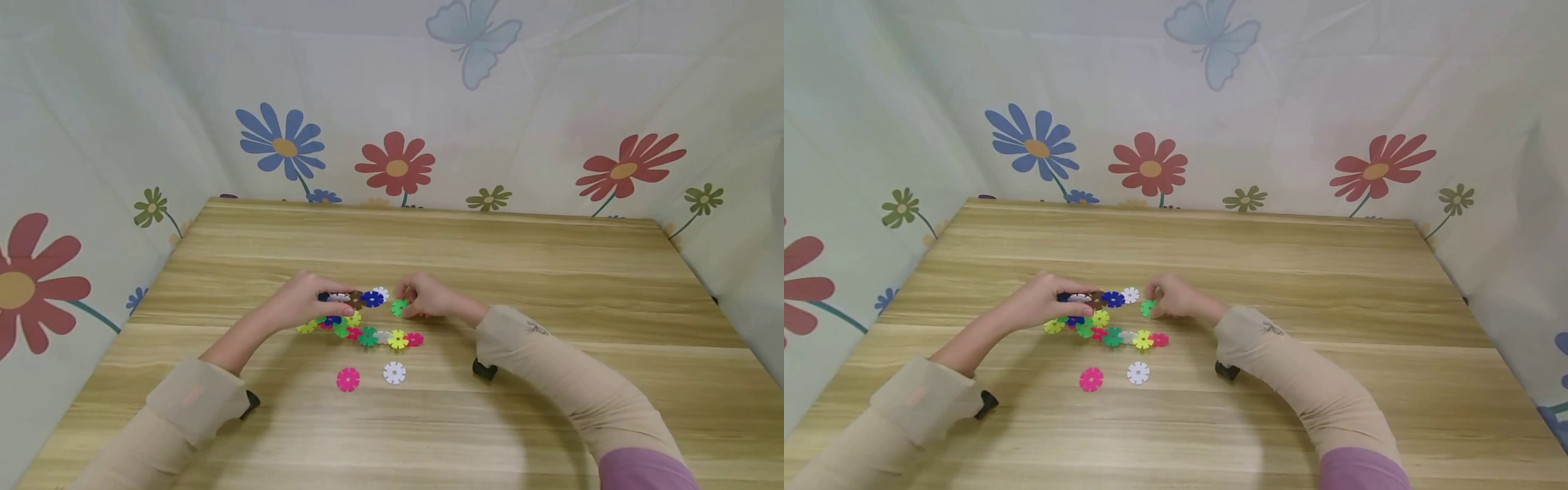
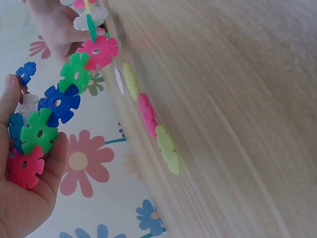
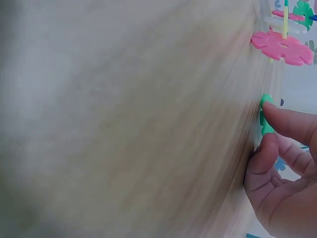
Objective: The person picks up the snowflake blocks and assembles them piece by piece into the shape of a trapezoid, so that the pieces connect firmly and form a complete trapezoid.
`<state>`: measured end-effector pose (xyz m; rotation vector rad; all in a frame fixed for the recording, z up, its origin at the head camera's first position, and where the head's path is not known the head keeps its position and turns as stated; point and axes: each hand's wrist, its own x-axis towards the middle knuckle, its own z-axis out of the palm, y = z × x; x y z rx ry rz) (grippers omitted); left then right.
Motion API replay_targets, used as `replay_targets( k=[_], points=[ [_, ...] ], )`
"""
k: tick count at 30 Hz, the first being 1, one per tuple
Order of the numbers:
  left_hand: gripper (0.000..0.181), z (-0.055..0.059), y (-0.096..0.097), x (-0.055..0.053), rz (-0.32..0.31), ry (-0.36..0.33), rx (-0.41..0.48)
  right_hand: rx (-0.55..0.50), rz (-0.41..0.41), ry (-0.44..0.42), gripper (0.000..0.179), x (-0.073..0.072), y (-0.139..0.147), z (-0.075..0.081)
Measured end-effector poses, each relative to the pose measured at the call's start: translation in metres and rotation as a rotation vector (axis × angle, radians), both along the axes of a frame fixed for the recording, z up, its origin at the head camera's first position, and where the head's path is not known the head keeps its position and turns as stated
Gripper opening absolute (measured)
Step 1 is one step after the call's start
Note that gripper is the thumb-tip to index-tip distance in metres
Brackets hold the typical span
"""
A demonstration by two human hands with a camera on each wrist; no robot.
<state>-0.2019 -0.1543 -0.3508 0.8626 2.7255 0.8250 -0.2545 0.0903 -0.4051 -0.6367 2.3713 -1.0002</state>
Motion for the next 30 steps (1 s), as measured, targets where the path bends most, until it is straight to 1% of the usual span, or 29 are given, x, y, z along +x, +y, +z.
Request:
replay_targets(
  k=[5, 9, 13, 16, 19, 21, 23, 27, 30],
  points=[
    [0.042, 0.0, 0.0, 0.0, 0.003, 0.0, 0.001, -0.041, 0.004, 0.006, 0.023, 0.002, 0.004, 0.0],
    [0.039, -0.001, 0.002, 0.001, 0.003, 0.017, 0.0, -0.072, -0.022, -0.013, 0.023, 0.002, 0.01, -0.001],
    [0.039, -0.003, 0.006, 0.003, 0.009, 0.028, 0.005, -0.119, -0.05, -0.061, 0.02, 0.003, 0.017, -0.003],
    [0.039, -0.004, 0.009, 0.004, 0.013, 0.025, 0.011, -0.171, -0.082, -0.095, 0.019, 0.006, 0.023, -0.001],
    [0.04, -0.004, 0.012, 0.006, 0.023, 0.02, 0.006, -0.238, -0.121, -0.11, 0.018, 0.011, 0.027, 0.006],
    [0.04, -0.003, 0.014, 0.007, 0.035, 0.025, -0.005, -0.286, -0.144, -0.12, 0.018, 0.014, 0.028, 0.014],
    [0.04, -0.003, 0.017, 0.008, 0.043, 0.029, -0.016, -0.337, -0.151, -0.125, 0.018, 0.019, 0.03, 0.021],
    [0.041, -0.002, 0.022, 0.011, 0.065, 0.062, -0.028, -0.419, -0.172, -0.149, 0.021, 0.027, 0.031, 0.036],
    [0.041, -0.002, 0.026, 0.014, 0.076, 0.099, -0.019, -0.452, -0.194, -0.176, 0.022, 0.033, 0.031, 0.042]
  ],
)
